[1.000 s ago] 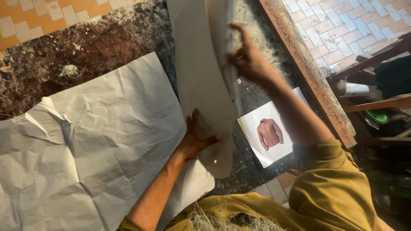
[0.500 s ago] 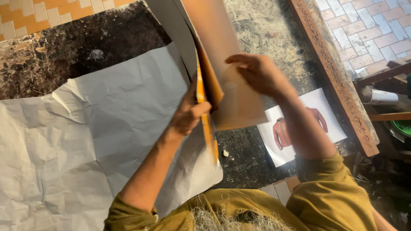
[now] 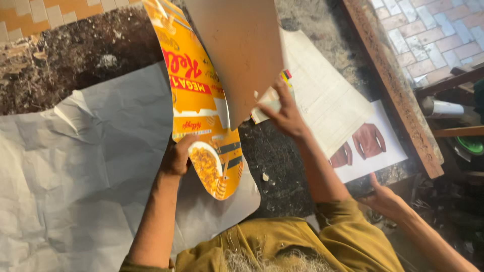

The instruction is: The person unfolds a large sheet of white paper on a work table and smooths it flat. They place a cardboard pattern piece on the paper, then use a measuring tape and pen to mark measurements and draw lines on the paper to create a pattern.

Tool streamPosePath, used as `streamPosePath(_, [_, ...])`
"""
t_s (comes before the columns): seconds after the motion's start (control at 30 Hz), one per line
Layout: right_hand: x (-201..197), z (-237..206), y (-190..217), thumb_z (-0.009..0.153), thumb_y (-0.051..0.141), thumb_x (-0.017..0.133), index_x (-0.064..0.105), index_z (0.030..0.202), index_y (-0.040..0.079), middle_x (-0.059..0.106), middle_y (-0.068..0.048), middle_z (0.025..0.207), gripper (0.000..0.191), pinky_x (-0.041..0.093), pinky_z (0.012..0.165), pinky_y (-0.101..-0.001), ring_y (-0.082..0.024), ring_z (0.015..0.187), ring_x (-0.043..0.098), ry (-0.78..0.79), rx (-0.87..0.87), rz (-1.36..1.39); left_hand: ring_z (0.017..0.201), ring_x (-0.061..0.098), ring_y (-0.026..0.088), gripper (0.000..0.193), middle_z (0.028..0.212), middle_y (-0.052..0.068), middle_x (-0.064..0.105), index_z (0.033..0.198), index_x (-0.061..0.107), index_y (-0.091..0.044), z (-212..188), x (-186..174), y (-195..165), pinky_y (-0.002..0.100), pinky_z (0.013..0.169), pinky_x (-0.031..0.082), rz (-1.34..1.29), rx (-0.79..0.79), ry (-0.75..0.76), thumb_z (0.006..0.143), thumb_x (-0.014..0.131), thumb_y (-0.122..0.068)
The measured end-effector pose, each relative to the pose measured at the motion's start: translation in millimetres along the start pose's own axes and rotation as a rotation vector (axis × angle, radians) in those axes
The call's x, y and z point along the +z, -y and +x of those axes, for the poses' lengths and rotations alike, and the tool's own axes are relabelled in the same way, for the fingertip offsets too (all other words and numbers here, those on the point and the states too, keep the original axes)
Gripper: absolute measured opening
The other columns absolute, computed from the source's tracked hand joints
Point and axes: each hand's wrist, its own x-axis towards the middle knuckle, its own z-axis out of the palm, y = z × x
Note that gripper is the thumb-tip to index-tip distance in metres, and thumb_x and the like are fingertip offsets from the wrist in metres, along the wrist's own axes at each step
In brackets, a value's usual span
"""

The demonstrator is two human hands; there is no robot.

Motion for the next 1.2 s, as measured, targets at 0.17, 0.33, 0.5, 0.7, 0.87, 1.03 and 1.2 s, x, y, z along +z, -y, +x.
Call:
streamPosePath(0.17, [45,-10,47,0.091,0.03,0.079,0.05,0.151,0.011,0.04,-0.022,0.162,0.069,0.035,0.123,-0.0484,-0.039,0.15,0.039,0.289,-0.086,-0.07,0.117,0.061,0.025,0.039,0.128,0.011,0.063,0.136,0.053,-0.001,11,50,-17,0.035,0.097,0.051,0.225,0.13,0.11,0.098,0.055,-0.011])
streamPosePath(0.33, [20,9,23,0.094,0.042,0.08,0.055,0.14,0.019,0.059,-0.01,0.13,0.057,0.047,0.107,-0.0475,-0.034,0.124,0.057,-0.103,0.358,-0.625,0.113,0.066,0.042,0.023,0.114,0.021,0.074,0.11,0.067,-0.001,41,61,-19,0.044,0.09,0.055,1.002,0.378,0.041,0.094,0.052,-0.008])
streamPosePath(0.5, [9,22,3,0.049,0.043,0.104,0.022,0.156,0.003,0.04,-0.024,0.138,0.141,0.043,0.101,-0.0514,-0.042,0.122,0.044,-0.242,0.764,-0.587,0.105,0.063,0.049,0.033,0.112,0.026,0.069,0.114,0.064,0.001,56,83,-22,0.05,0.088,0.051,0.862,0.324,-0.057,0.085,0.052,-0.012])
streamPosePath(0.7, [-7,29,7,0.042,0.036,0.106,0.019,0.157,0.012,0.034,-0.019,0.142,0.146,0.041,0.1,-0.0551,-0.041,0.132,0.037,-0.208,1.128,-0.508,0.11,0.064,0.047,0.037,0.115,0.025,0.071,0.117,0.062,0.001,63,127,-31,0.048,0.095,0.053,0.927,0.137,-0.044,0.088,0.05,-0.018])
streamPosePath(0.87, [-21,36,14,0.039,0.033,0.107,0.026,0.152,0.01,0.036,-0.019,0.142,0.141,0.041,0.104,-0.0512,-0.04,0.131,0.04,-0.266,1.205,-0.444,0.11,0.065,0.047,0.038,0.116,0.025,0.071,0.119,0.062,0.001,63,135,-34,0.048,0.094,0.052,0.908,0.164,-0.009,0.088,0.051,-0.018])
streamPosePath(1.03, [-39,40,19,0.039,0.038,0.107,0.041,0.14,0.006,0.046,-0.015,0.139,0.125,0.042,0.104,-0.0518,-0.036,0.132,0.044,-0.25,1.277,-0.445,0.108,0.066,0.047,0.039,0.116,0.024,0.071,0.12,0.062,0.0,65,143,-32,0.047,0.094,0.052,0.893,0.17,0.014,0.087,0.05,-0.018])
streamPosePath(1.2, [-33,33,2,0.055,0.04,0.097,0.048,0.129,0.009,0.051,-0.014,0.133,0.094,0.041,0.1,-0.0531,-0.036,0.127,0.047,-0.368,1.19,-0.523,0.108,0.064,0.049,0.041,0.117,0.025,0.07,0.121,0.062,0.0,72,148,-26,0.049,0.095,0.051,0.903,0.191,0.015,0.087,0.049,-0.019])
